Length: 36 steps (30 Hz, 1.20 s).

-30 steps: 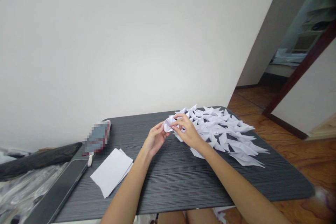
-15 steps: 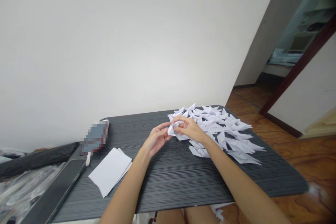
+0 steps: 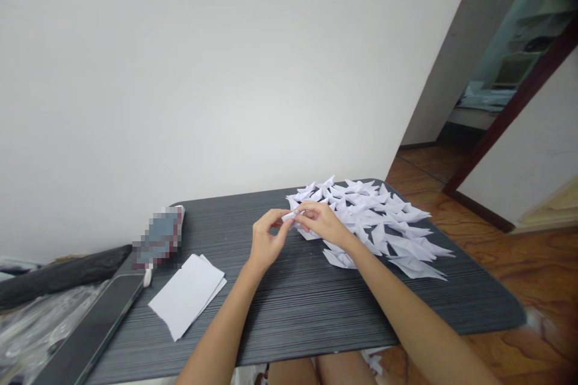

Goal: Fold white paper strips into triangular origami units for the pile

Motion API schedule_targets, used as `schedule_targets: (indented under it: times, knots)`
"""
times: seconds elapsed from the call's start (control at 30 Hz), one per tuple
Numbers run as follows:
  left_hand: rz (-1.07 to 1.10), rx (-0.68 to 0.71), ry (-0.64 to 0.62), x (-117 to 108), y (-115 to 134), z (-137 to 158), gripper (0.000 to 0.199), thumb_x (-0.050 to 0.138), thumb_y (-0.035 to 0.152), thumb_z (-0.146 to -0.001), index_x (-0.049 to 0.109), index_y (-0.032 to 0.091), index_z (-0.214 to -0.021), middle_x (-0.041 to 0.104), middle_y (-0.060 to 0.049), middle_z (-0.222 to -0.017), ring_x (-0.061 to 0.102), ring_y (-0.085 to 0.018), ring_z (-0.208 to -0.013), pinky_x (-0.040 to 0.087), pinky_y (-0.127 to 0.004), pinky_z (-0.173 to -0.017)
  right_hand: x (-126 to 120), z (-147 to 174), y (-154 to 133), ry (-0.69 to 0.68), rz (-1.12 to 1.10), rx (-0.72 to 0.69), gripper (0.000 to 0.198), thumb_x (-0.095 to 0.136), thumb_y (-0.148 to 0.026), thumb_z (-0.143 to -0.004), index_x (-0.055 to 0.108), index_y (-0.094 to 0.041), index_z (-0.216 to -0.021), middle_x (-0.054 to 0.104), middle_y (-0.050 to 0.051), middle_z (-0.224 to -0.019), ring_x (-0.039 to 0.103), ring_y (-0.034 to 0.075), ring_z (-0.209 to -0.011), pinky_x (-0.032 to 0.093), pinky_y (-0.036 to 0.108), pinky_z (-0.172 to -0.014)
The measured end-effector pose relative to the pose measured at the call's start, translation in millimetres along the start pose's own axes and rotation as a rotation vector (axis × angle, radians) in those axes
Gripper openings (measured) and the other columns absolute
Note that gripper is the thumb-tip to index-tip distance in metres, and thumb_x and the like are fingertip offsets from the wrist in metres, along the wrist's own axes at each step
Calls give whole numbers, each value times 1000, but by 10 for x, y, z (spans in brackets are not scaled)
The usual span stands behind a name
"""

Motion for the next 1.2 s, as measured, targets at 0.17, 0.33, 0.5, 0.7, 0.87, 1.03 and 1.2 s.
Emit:
schedule_targets:
  times: [0.17, 0.33, 0.5, 0.7, 0.87, 1.03, 1.2]
  knots:
    - [-66, 93, 35, -34, 88, -15, 13, 55, 23, -72, 65, 19, -80, 61, -7, -88, 54, -18, -83, 40, -30, -78, -28, 19, -79, 16, 252, -123, 12, 56, -25, -71, 62, -14, -73, 53, 1, -68, 47, 8, -54, 38, 21, -50]
    - [-47, 61, 5, -27, 43, -30, 10, 54, 23, -72, 64, 18, -72, 60, -6, -77, 53, -15, -71, 42, -26, -64, -35, 38, -144, -9, 427, -210, 12, 56, -24, -74, 63, -15, -72, 55, 2, -69, 47, 10, -57, 38, 22, -54]
    - [-12, -9, 30, -45, -46, -28, 10, 54, 24, -72, 62, 18, -69, 58, -4, -73, 53, -15, -71, 43, -23, -60, -42, 40, -174, 9, 450, -259, 16, 54, -25, -76, 62, -15, -66, 56, 2, -66, 49, 11, -60, 39, 23, -58]
    - [74, -37, 113, -64, -39, -3, 10, 55, 25, -71, 62, 18, -70, 54, -4, -77, 50, -15, -74, 44, -22, -59, -56, 44, -220, 53, 441, -286, 19, 52, -27, -77, 63, -16, -65, 58, 3, -66, 52, 12, -62, 40, 24, -58]
    - [104, -44, 170, -82, -47, -2, 9, 55, 26, -71, 59, 17, -71, 47, -4, -81, 48, -15, -76, 45, -21, -58, -83, 36, -161, 99, 302, -218, 22, 51, -29, -77, 62, -15, -65, 60, 5, -73, 54, 11, -53, 44, 24, -51]
    - [171, -79, 181, -46, -81, 4, 11, 50, 27, -76, 54, 17, -79, 47, -5, -84, 48, -14, -78, 43, -21, -63, -25, 13, 52, 102, 20, -67, 25, 52, -37, -74, 61, -14, -78, 61, 6, -71, 60, 14, -50, 49, 25, -42]
    - [200, -112, 135, 11, -80, 24, 15, 46, 30, -79, 50, 17, -85, 54, -5, -89, 51, -12, -74, 42, -22, -66, -24, 54, -27, 158, 178, -169, 19, 49, -32, -77, 59, -16, -83, 60, 3, -66, 59, 13, -51, 50, 26, -49]
Point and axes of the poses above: each hand's wrist, its own z-axis away from the middle knuckle, its own x-axis out of the palm, y = z × x, the point moved 6 cm from there along -z, towards the middle knuckle
